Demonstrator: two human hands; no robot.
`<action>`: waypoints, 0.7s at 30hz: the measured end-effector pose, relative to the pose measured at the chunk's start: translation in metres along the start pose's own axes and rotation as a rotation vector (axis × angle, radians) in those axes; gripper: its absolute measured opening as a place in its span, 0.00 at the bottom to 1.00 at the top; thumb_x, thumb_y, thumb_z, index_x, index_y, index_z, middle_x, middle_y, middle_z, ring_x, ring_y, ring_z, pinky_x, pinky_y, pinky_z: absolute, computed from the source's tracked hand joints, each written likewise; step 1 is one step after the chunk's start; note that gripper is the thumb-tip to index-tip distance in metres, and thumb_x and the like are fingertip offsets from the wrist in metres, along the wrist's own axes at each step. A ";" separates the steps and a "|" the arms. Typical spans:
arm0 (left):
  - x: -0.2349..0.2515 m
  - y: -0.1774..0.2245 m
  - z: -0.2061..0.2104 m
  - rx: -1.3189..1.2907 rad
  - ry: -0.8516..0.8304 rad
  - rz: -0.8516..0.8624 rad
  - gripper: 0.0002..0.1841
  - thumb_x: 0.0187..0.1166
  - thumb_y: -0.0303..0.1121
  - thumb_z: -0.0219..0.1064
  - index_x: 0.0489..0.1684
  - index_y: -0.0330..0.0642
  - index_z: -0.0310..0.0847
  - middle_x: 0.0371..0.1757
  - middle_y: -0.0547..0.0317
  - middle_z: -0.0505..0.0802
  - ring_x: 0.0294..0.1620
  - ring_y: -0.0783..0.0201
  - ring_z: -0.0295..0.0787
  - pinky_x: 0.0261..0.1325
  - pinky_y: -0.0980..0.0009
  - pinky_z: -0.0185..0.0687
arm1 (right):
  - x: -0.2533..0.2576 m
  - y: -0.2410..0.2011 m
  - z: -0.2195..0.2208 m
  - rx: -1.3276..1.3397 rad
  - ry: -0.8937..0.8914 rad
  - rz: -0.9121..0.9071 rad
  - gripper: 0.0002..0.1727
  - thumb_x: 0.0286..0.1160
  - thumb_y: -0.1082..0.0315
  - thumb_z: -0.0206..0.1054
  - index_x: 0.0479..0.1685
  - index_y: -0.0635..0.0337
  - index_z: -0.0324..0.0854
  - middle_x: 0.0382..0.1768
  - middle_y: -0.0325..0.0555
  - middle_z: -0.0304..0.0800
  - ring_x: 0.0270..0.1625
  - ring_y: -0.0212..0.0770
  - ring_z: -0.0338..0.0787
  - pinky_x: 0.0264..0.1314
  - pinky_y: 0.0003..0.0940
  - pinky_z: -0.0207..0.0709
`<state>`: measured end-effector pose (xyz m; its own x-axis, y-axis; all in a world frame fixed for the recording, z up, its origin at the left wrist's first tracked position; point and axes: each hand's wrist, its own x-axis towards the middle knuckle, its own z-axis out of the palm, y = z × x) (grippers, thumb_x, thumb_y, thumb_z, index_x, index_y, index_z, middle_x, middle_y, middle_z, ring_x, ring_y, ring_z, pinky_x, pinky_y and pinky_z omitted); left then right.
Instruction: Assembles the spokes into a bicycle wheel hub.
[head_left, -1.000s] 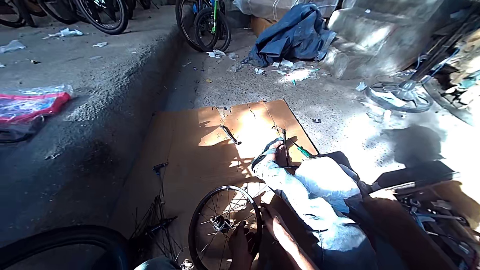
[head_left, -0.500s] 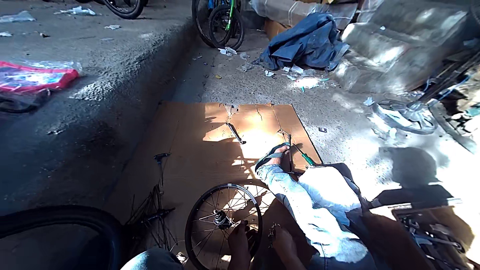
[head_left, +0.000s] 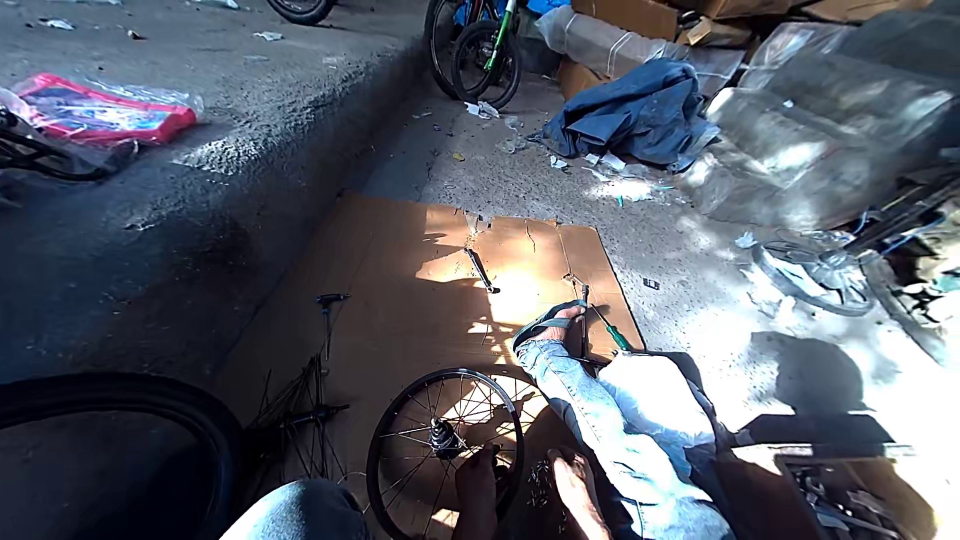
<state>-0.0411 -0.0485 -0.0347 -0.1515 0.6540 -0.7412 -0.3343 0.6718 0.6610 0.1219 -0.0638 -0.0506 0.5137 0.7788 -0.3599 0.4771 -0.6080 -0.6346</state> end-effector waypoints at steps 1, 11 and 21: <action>-0.002 0.000 -0.001 0.021 -0.001 0.005 0.19 0.92 0.41 0.59 0.53 0.31 0.88 0.46 0.41 0.93 0.39 0.53 0.93 0.46 0.56 0.91 | -0.005 -0.010 -0.007 0.090 0.014 -0.034 0.15 0.81 0.61 0.66 0.51 0.62 0.92 0.52 0.57 0.93 0.61 0.52 0.89 0.70 0.54 0.76; -0.013 -0.004 0.000 0.046 -0.012 0.031 0.18 0.90 0.37 0.61 0.60 0.26 0.81 0.50 0.39 0.89 0.42 0.52 0.89 0.48 0.57 0.88 | -0.018 -0.009 -0.018 0.358 -0.234 -0.184 0.08 0.72 0.66 0.71 0.45 0.54 0.93 0.44 0.40 0.95 0.49 0.33 0.92 0.59 0.37 0.85; -0.020 0.000 -0.001 0.063 -0.014 0.052 0.17 0.92 0.38 0.57 0.58 0.28 0.79 0.41 0.46 0.86 0.35 0.58 0.85 0.42 0.62 0.86 | -0.026 -0.014 -0.011 0.365 -0.312 -0.148 0.13 0.79 0.63 0.67 0.55 0.58 0.88 0.53 0.49 0.91 0.58 0.40 0.89 0.67 0.41 0.79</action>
<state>-0.0387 -0.0614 -0.0201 -0.1542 0.6932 -0.7040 -0.2671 0.6568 0.7052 0.1095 -0.0773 -0.0253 0.1947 0.8956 -0.4000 0.2192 -0.4372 -0.8722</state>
